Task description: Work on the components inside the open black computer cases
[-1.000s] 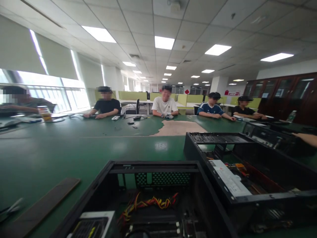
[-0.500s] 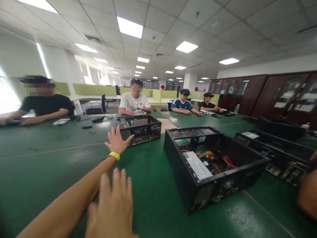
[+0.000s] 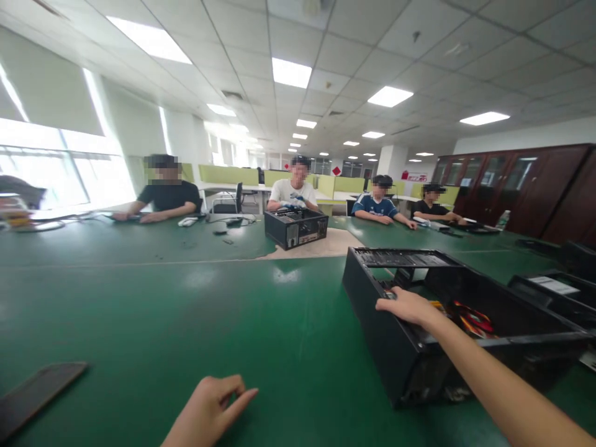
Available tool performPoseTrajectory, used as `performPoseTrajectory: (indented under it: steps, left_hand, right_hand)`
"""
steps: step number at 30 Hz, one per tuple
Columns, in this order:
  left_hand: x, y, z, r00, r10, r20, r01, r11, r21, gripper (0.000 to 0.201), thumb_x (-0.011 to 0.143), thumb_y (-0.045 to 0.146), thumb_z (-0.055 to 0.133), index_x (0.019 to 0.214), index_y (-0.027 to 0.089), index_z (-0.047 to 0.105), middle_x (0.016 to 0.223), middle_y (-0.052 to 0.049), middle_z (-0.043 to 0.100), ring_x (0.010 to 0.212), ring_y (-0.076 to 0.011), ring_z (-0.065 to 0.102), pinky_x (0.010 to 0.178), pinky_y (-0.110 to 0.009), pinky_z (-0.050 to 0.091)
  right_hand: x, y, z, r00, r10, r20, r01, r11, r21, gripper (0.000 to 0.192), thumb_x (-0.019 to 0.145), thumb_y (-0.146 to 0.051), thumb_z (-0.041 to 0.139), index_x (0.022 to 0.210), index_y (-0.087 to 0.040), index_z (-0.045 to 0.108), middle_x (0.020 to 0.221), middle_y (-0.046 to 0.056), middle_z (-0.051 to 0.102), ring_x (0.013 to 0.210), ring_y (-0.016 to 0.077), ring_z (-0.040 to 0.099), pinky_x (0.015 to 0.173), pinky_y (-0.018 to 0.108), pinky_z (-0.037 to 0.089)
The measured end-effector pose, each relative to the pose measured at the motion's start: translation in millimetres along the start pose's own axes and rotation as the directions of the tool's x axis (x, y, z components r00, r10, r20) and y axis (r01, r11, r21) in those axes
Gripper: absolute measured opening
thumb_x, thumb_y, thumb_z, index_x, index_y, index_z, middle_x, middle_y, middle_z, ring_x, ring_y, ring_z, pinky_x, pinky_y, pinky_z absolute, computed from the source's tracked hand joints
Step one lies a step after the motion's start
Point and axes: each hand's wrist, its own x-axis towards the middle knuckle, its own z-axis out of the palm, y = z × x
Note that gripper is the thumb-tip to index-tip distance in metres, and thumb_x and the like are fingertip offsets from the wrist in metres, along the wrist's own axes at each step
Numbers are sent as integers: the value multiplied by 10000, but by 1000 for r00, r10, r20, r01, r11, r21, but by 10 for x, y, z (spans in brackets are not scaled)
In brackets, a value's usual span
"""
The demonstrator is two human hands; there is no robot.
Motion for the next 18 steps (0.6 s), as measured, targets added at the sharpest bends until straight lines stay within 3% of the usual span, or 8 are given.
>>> performPoseTrajectory:
  steps: [5,10,12,16,18]
  left_hand:
    - [-19,-147,-498,994,-14,-107,18,999,32,466,854,539,370,633,180,568,514,47,372,510,-104,338,518,-238,270]
    - [110,130,-878,974,104,-199,-103,995,16,441,873,508,372,646,174,548,527,48,406,502,-94,355,515,-233,264]
    - [220,311,-1024,958,167,-231,-167,986,23,437,880,494,371,644,173,550,536,41,450,502,-94,379,516,-232,273]
    - [609,725,-1258,918,258,-301,-241,966,94,467,880,502,360,623,171,566,554,19,527,531,-107,450,528,-228,307]
    - [857,922,-1282,907,284,-309,-234,954,189,473,879,506,356,635,175,589,579,5,567,582,-122,505,554,-226,335]
  right_hand:
    - [-165,-106,77,998,-23,52,26,998,-54,763,722,-621,465,1277,-98,485,1239,198,541,1150,333,501,888,386,399]
    - [-644,-672,168,983,-169,72,176,980,-95,916,712,-801,287,1249,-92,509,1212,205,558,1138,336,517,908,399,404]
    - [-907,-963,195,962,-255,102,265,960,-96,891,734,-797,249,1206,-99,540,1157,205,592,1098,337,547,896,412,418]
    - [-1356,-1521,220,866,-450,217,458,889,12,734,785,-717,308,1133,-128,573,1081,177,632,979,320,617,798,396,486]
    - [-1434,-1761,249,762,-528,377,477,849,225,706,806,-663,356,1268,-139,461,1063,160,639,831,264,668,681,346,521]
